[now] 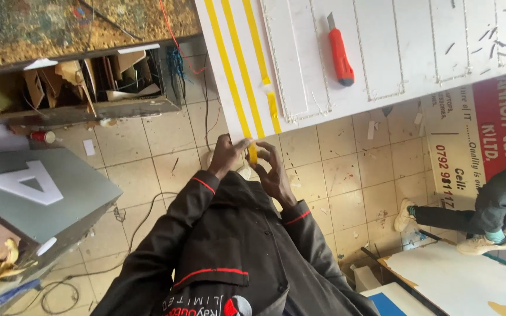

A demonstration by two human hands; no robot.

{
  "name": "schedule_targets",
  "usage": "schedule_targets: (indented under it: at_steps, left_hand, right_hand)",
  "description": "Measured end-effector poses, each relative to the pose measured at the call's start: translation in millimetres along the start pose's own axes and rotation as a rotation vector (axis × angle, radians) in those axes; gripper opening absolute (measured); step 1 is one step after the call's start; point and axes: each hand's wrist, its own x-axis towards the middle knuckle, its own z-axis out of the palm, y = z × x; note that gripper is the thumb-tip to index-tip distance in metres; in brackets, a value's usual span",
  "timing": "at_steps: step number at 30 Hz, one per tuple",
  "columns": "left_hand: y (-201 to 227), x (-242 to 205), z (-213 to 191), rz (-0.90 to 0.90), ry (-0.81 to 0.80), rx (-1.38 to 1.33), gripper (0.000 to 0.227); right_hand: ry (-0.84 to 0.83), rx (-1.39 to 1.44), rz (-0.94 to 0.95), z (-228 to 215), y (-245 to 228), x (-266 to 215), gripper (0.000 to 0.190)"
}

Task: The person applies strips of yellow tape to a white board that has LED light strips attached. They use a utility knife to cut the tape at specific intervals and then press the tape down firmly along the board's surface.

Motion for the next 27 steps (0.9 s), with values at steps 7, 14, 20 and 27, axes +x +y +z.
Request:
schedule_targets:
  at_steps: [7, 14, 20, 27]
  left_hand:
    - [6.5, -6.7, 7.9, -0.068, 0.072, -0.077, 0.018]
    - [-6.1, -8.6, 9.8, -0.086, 0.097, -0.142, 0.027]
    - [-40.0, -23.2, 17.6, -0.113, -0.052, -0.234, 0.064]
    - [-71.5, -37.3, 58.4, -0.09, 0.14, -0.267, 0.051]
  right_hand:
    - [0.105, -0.199, 0.143, 5.7, -2.8, 0.6, 0.047]
    - [0.03, -0.178, 0.287, -9.8, 21.9, 10.1, 0.03]
    - [-0.284, -0.332, 0.197, -34.1, -12.7, 23.1, 0.029]
    - [0.237, -0.68, -0.026, -169.6, -74.2, 119.6, 0.037]
